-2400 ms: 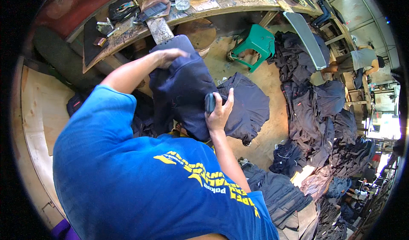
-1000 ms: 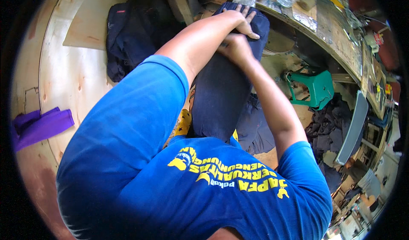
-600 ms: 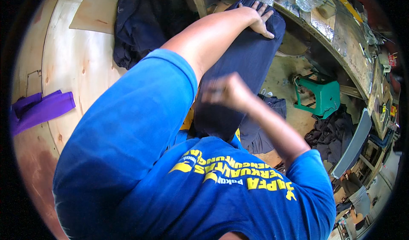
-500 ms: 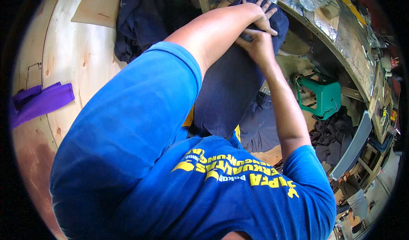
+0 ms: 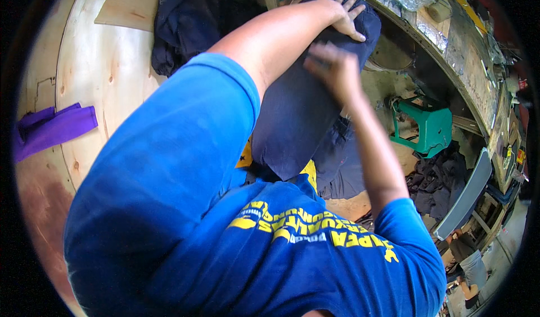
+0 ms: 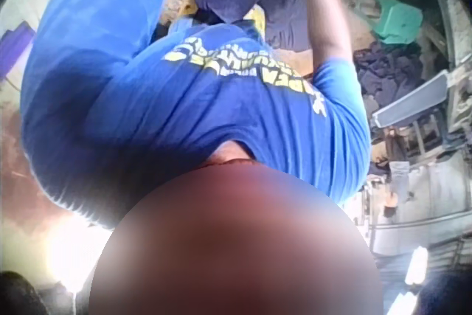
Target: The person repeatedly brushes dark trousers with a small handheld brush on a wooden workbench, flipping each pair to treat both sides. After brushing, the person folds the trousers and stacks them on the bench.
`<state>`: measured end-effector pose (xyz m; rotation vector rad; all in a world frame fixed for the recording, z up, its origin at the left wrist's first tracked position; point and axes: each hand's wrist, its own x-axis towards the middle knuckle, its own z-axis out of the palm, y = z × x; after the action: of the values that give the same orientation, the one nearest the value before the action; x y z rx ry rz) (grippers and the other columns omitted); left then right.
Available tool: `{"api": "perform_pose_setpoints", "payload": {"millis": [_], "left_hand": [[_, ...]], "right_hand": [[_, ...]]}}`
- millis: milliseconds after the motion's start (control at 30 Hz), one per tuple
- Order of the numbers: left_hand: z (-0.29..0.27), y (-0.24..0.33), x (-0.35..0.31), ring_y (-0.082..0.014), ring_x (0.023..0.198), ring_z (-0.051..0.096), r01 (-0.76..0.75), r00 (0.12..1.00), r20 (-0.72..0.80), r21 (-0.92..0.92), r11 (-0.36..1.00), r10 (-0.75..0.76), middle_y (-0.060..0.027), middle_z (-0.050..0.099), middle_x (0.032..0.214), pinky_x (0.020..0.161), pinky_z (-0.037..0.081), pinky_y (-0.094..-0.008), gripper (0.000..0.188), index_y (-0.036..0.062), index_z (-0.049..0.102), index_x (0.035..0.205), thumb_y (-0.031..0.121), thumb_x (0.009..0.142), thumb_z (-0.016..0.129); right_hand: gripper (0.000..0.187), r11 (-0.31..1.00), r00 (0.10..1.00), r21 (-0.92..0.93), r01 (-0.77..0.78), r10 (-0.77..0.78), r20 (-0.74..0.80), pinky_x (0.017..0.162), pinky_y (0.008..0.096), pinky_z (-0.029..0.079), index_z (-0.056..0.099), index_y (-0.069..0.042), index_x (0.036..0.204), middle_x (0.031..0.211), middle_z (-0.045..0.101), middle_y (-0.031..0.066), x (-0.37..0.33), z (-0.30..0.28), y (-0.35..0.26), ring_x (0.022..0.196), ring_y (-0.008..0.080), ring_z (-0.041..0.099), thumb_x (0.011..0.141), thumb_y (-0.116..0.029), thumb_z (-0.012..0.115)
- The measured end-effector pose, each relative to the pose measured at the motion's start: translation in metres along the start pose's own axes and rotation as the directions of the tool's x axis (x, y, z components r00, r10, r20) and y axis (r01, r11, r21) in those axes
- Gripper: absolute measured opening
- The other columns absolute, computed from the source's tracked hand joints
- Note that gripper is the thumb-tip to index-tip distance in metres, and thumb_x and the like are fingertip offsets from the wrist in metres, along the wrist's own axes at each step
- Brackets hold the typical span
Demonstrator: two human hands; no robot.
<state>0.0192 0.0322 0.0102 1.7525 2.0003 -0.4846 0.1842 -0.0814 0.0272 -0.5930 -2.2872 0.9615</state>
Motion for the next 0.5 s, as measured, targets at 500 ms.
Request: {"api": "perform_pose_setpoints", "payload": {"millis": [500], "left_hand": [[0.005,-0.004,0.005,-0.038,0.17,-0.013,-0.039,0.999,-0.017,-0.027,0.999,0.038,-0.009,-0.015,0.185,0.127,0.004,-0.0813,0.131,0.0294,-0.006,0.178,0.1,0.083,0.051]], "right_hand": [[0.033,0.99,0.98,0.122,-0.067,0.042,0.194,0.114,0.0424,0.057,0.084,-0.013,0.112,0.125,0.081,0.009,-0.096,0.012,-0.027,0.126,0.0271,0.075,0.079,-0.009,0.088]]}}
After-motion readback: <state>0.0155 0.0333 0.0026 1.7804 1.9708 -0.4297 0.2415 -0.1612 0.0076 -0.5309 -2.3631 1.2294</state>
